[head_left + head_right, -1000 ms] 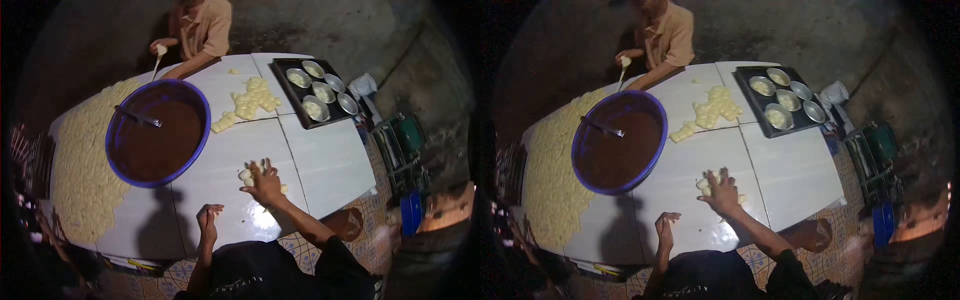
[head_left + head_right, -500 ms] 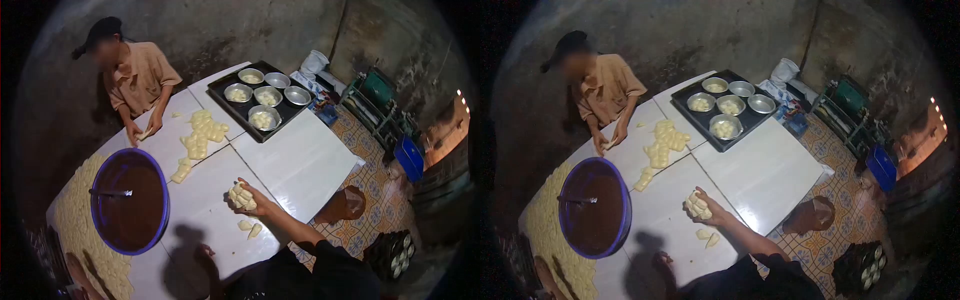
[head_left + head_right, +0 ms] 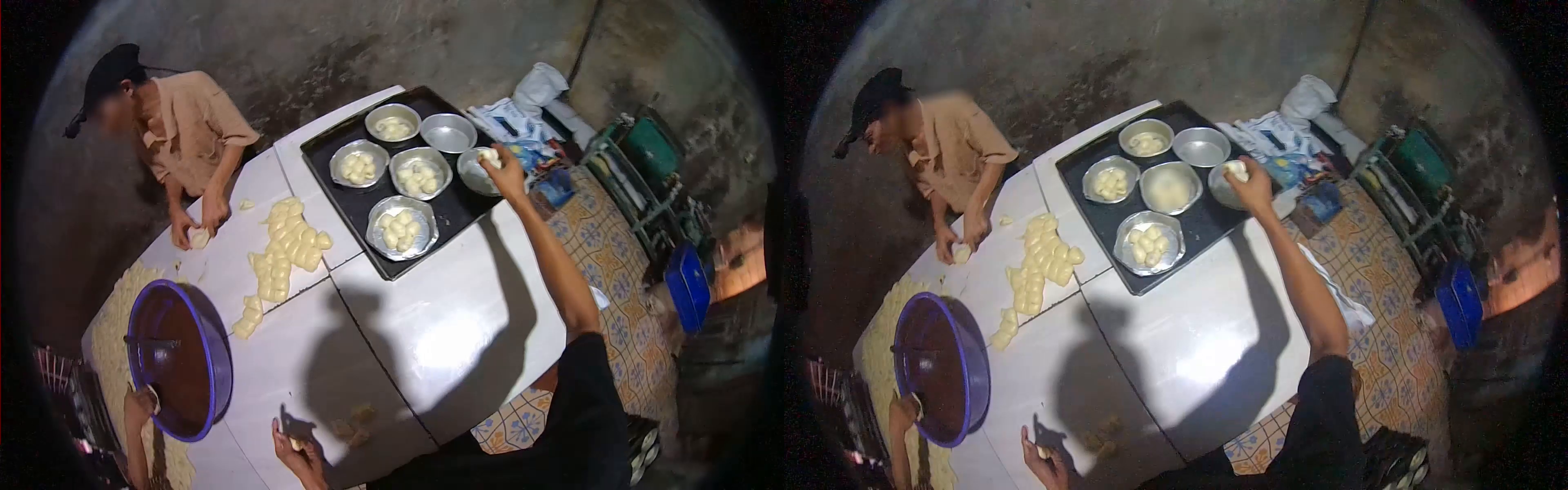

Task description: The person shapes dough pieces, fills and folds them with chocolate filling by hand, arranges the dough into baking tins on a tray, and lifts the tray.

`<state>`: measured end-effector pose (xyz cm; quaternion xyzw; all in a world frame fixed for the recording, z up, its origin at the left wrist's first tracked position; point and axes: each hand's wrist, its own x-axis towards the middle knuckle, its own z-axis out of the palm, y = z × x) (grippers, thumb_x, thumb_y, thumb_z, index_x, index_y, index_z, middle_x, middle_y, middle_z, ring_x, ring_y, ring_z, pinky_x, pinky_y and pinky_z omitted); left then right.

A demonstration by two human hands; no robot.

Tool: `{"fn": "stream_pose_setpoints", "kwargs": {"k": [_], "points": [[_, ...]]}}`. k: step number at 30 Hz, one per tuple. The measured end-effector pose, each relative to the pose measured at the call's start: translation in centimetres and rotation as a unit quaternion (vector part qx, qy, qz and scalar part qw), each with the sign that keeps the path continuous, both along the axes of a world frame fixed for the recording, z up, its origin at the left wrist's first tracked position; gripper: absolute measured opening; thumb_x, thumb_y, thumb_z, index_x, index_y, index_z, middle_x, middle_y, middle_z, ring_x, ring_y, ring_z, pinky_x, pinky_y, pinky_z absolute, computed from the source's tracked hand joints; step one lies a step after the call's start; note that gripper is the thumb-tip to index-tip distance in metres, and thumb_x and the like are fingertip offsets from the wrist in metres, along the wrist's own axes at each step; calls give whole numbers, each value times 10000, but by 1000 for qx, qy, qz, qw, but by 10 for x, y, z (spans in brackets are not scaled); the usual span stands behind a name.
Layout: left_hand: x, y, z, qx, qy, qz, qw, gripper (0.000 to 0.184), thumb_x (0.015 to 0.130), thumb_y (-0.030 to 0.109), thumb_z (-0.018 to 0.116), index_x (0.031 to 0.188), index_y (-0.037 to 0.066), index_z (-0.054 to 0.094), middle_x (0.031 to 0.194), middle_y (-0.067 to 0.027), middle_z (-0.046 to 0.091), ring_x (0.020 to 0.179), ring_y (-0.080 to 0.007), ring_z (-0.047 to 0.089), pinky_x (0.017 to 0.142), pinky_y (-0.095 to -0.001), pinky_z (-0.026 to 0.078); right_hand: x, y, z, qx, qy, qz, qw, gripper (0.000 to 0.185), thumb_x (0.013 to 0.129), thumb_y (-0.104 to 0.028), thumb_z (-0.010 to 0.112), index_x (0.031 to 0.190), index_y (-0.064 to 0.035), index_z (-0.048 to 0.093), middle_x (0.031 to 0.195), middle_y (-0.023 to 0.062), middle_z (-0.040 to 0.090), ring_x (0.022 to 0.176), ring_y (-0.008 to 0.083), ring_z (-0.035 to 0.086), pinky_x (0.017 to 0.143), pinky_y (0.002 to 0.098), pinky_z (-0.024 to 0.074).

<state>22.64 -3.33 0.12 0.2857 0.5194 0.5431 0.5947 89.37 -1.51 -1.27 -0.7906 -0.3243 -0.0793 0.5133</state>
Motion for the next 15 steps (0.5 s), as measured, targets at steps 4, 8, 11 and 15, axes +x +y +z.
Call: {"fn": "stream_pose_setpoints", "kwargs": {"k": [4,8,11,15], "points": [[9,1,-26,-49,-233,-82,968,468,940,438,517,783,2,580,734,-75,502,688,-180,477,763,-336,465,15,17,-27,-330,-86,-39,939,756,711,-593,679,1252,-76,573,1379,316,366,1228,456,433,998,506,374],[37,6,-43,-84,-340,-39,936,490,941,465,486,855,-9,579,735,-114,543,705,-263,523,854,-389,455,-61,13,-20,-45,-105,-35,993,445,858,-284,623,1222,-32,574,1407,328,316,1284,459,364,1011,483,363],[73,13,-24,-79,-123,-89,985,616,948,534,397,1239,-9,429,916,-168,615,884,-310,608,928,-466,466,-198,-14,12,54,110,180,976,251,882,-97,560,1096,32,590,1177,196,554,1032,254,577,825,328,465],[85,14,-30,-118,-349,-191,910,718,955,587,296,1404,27,304,1280,-181,519,1128,-270,536,961,-403,453,-395,-47,-14,-49,170,459,871,221,856,-16,598,1077,1,602,1028,86,617,918,209,600,808,318,484]]}}
